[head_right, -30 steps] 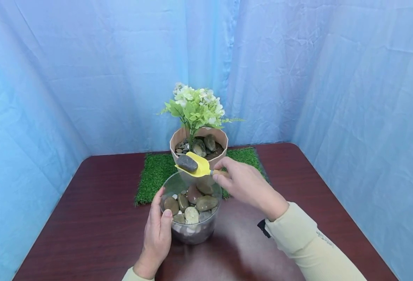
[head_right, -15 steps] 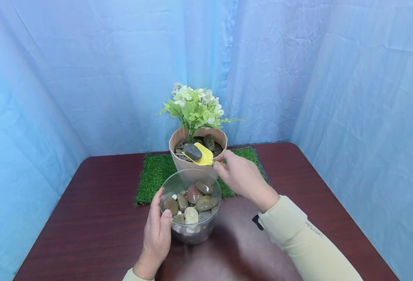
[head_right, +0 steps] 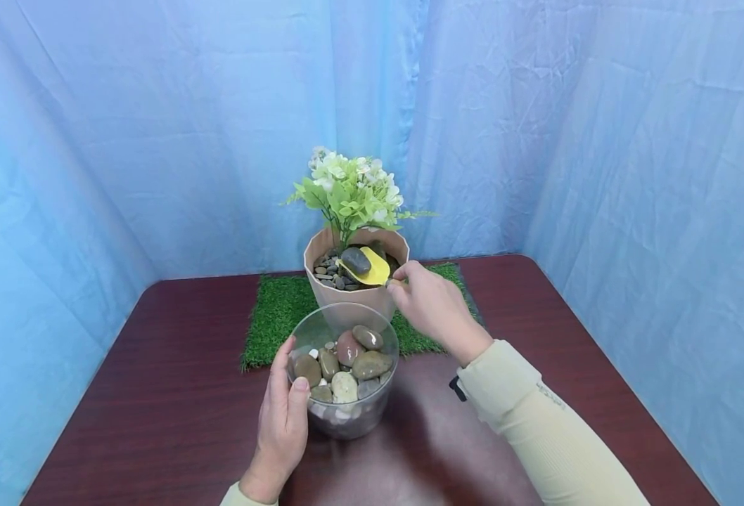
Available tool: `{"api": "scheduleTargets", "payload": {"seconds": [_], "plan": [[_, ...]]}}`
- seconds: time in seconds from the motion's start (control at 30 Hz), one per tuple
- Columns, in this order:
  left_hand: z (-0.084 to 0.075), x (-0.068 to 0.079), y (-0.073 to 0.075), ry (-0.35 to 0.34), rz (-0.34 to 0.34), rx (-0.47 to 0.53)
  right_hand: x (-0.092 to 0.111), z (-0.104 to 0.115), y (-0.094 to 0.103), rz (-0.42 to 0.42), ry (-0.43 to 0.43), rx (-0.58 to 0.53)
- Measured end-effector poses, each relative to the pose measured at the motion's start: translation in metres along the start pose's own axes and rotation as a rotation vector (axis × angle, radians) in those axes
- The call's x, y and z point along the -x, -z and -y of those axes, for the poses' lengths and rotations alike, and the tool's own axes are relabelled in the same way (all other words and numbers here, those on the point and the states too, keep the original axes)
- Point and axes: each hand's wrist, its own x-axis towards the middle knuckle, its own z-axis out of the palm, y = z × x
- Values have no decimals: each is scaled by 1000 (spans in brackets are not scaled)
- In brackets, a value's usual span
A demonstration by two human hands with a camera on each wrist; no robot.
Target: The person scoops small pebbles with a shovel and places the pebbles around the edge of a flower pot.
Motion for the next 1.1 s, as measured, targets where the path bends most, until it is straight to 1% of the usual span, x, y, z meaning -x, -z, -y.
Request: {"api": "scheduleTargets", "payload": {"seconds": [0.3,0.6,0.87,1.1], "plan": [[0,1,0,-13,-7,-14,-7,-3,-3,-10,-47,-7],[0,1,0,7,4,2,-13,-4,-4,-29,-71,7],[1,1,0,3,3,-4,-19,-6,-5,-4,-99,12],[1,0,0,3,-2,-9,-23,-6,-4,-10,-103,8]]}}
